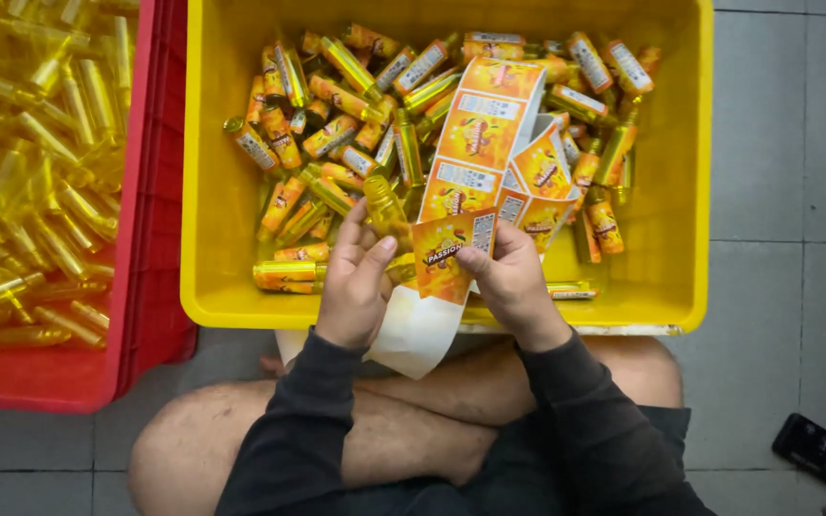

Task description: The person sits on the floor and applies labels from a roll onto small yellow plastic bottles. They pick up a bottle, wrap the label around it, smooth it down, and then place the labeled bottle into a yellow bin.

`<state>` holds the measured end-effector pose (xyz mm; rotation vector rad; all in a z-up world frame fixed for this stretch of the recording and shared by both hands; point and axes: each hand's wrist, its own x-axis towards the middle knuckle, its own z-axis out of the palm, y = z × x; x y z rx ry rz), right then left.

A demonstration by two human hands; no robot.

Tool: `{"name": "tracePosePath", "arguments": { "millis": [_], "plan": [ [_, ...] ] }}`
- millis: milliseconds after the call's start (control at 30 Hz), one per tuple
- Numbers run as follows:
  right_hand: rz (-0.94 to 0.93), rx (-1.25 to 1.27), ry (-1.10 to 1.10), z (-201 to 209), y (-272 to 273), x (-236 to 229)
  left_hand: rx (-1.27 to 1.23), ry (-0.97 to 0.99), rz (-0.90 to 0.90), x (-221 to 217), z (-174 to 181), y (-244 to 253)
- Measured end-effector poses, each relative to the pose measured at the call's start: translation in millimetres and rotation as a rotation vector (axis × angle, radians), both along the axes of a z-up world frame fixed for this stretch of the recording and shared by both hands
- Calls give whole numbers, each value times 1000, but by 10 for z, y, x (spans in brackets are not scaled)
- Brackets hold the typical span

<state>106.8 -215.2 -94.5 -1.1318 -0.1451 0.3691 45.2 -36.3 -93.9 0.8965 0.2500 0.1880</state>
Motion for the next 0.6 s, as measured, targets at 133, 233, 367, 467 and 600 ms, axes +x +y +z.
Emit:
{"name": "tracePosePath", "arguments": {
  "millis": [133, 233, 367, 467, 600],
  "plan": [
    [4, -60, -29, 10, 21, 4, -10, 1, 21, -17, -22, -17],
    [5, -127, -80, -79, -6, 6, -56, 181, -41, -42, 203, 18],
    [7, -154, -116, -203, -39, -29, 172, -77, -64, -59, 7, 23],
    [14, -172, -141, -228, -46, -41, 194, -98, -68, -98, -125, 47],
    [7, -184, -142, -172, -23, -71, 165, -129, -85, -36, 211, -10]
  ]
}}
